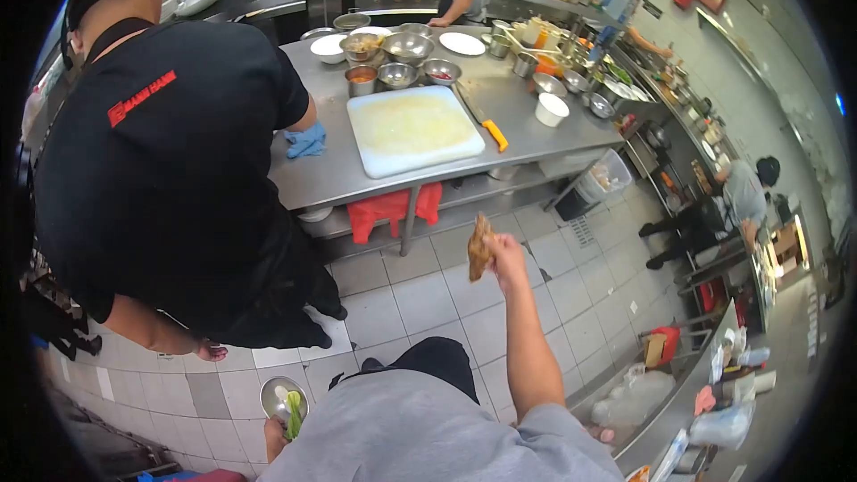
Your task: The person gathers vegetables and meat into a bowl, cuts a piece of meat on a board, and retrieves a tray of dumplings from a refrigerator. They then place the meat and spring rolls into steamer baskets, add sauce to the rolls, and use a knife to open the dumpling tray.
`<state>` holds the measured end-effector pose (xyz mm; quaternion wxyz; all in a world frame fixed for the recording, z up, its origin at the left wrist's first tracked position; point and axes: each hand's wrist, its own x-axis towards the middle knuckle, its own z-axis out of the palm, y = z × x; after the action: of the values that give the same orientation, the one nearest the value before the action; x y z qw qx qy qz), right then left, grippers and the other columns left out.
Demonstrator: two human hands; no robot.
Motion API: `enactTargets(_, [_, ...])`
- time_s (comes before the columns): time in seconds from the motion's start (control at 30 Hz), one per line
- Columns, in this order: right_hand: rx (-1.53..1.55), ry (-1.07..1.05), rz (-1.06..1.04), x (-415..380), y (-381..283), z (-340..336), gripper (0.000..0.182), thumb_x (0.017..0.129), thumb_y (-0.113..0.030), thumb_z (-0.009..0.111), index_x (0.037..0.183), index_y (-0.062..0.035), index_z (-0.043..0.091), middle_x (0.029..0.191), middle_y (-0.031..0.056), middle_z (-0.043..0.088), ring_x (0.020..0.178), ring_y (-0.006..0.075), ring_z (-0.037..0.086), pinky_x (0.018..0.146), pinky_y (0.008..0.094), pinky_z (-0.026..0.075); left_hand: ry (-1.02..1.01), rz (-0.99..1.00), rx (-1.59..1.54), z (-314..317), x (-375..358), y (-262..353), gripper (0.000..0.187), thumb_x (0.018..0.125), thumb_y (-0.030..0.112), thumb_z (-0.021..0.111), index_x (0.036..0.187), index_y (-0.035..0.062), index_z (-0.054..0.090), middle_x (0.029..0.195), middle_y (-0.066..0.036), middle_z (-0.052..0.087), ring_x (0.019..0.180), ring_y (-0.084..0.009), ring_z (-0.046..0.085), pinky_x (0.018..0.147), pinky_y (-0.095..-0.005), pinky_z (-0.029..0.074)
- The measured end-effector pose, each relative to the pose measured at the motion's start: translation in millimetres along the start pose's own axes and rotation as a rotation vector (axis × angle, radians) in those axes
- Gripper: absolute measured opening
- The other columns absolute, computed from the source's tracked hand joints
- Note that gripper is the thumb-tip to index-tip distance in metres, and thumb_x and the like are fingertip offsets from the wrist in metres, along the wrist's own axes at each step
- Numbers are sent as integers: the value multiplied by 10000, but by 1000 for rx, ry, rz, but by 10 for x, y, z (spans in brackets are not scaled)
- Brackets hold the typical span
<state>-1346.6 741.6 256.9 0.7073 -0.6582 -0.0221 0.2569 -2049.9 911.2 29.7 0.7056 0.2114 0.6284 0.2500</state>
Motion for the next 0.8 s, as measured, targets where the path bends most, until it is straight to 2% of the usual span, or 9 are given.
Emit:
enactTargets(0.1, [-220,-119,-177,847,-803,419,209,861,-214,729,910,-105,557,741,-11,592,517,70,518,466,218,417,133,2,-42,26,-9,-211,320,719,1,483,1031,40,547,811,-94,569,675,-266,588,593,-392,518])
enactTargets(0.2, [-346,-224,-395,1657,-1486,951,222,847,-198,745,935,-97,568,752,-9,600,544,67,532,467,225,409,-86,345,159,121,-62,-436,304,727,6,476,1022,41,542,819,-98,569,684,-270,594,605,-392,523])
enactTargets(0.27, [-354,-187,-521,2309,-1629,1286,230,846,-174,746,975,-84,577,763,2,619,606,61,556,485,217,415,274,11,-61,494,-327,-360,282,731,17,475,1006,39,533,807,-94,555,667,-267,583,611,-393,528])
enactTargets(0.3, [-421,-200,-490,2392,-1779,1459,233,826,-138,751,996,-47,622,792,17,637,673,86,584,550,248,464,352,77,-155,718,-411,-395,234,736,21,473,962,47,525,757,-71,525,608,-237,542,552,-379,494])
enactTargets(0.4, [-824,-276,-895,3200,-1598,1719,260,795,-115,757,1014,-12,662,803,54,642,689,143,602,633,298,499,526,92,-22,1110,-553,-569,154,785,93,547,855,-22,622,738,-124,628,653,-238,613,599,-383,498])
enactTargets(0.5, [-691,-472,-955,3479,-954,1995,203,844,-121,702,1029,-39,690,848,98,657,797,171,614,727,315,497,542,158,409,1357,-653,-886,221,822,139,568,812,-58,667,736,-151,671,668,-248,640,623,-394,497])
enactTargets(0.53, [-724,-519,-669,3476,-631,2106,175,841,-112,698,1005,-51,706,900,119,700,808,212,664,743,322,526,537,176,531,1477,-714,-979,234,829,147,566,809,-62,671,738,-153,673,668,-251,642,626,-397,496])
enactTargets(0.67, [-723,-950,-670,3016,-66,2730,216,830,-66,675,1044,-73,704,1075,140,661,956,287,656,854,372,529,723,11,32,2290,-959,-1130,249,846,190,560,811,-23,683,773,-198,693,724,-308,683,651,-412,513])
enactTargets(0.8, [-759,-1075,-1018,2868,16,3728,345,831,-55,609,1172,-84,652,1261,136,600,1164,367,550,994,430,453,708,129,212,2518,-1162,-1295,224,795,216,634,817,1,692,790,-215,691,748,-332,687,657,-431,504])
